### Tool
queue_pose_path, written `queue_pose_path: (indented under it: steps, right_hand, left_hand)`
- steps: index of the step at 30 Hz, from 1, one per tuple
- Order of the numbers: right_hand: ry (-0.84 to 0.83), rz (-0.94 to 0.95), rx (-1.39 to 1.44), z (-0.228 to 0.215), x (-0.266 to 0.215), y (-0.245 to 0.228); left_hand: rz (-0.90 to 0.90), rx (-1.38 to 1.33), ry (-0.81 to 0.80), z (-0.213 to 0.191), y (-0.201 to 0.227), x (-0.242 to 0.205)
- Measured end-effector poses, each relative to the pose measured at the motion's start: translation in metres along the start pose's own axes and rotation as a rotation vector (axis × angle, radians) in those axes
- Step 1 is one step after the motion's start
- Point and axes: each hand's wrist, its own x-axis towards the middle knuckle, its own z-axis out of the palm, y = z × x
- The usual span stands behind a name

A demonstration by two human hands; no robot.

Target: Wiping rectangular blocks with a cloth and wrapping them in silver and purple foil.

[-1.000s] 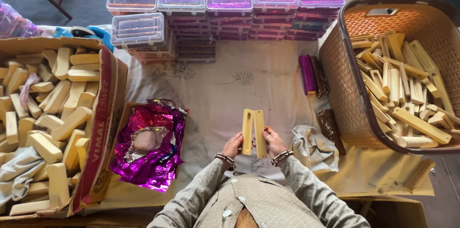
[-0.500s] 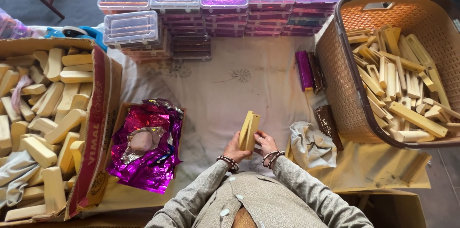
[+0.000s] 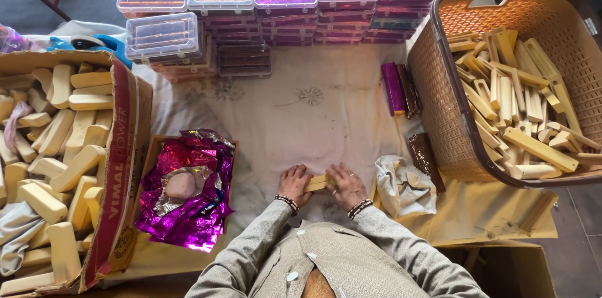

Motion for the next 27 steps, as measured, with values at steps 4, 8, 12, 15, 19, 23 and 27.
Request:
queue_pose_path:
  steps: [4,8,12,15,19,23,27]
  right_hand:
    - [-0.017,-0.023,0.077,-0.012,-0.003,-0.010]
    - [-0.043,0.020,0.015,-0.009,0.001,-0.009]
    - [-0.002,0.044,-0.022,-0.004,0.003,-0.002]
    - [0.044,0.087,-0.017,-0.019,0.011,-0.013]
    - [-0.034,0.069,-0.049,-0.007,0.005,-0.006]
    - [0.007,0.038,-0.022,0.006,0.005,0.004]
    - [-0.153,0.102,0.062,0.002,0.008,0.013]
  left_hand:
    - [-0.015,0.005,-0.004,0.005,-0.006,-0.006]
    - [-0.050,-0.010,0.048,0.010,-0.017,-0.018]
    - [-0.063,0.032,0.100,0.000,-0.017,-0.014]
    - [-0.064,0.098,0.105,-0.008,-0.012,-0.005]
    - [-0.005,0.184,0.137,0.064,-0.047,0.009]
    - [-0.024,0.155,0.081,0.052,-0.046,0.009]
    - [-0.099,-0.013,0.026,-0.007,-0.029,-0.016]
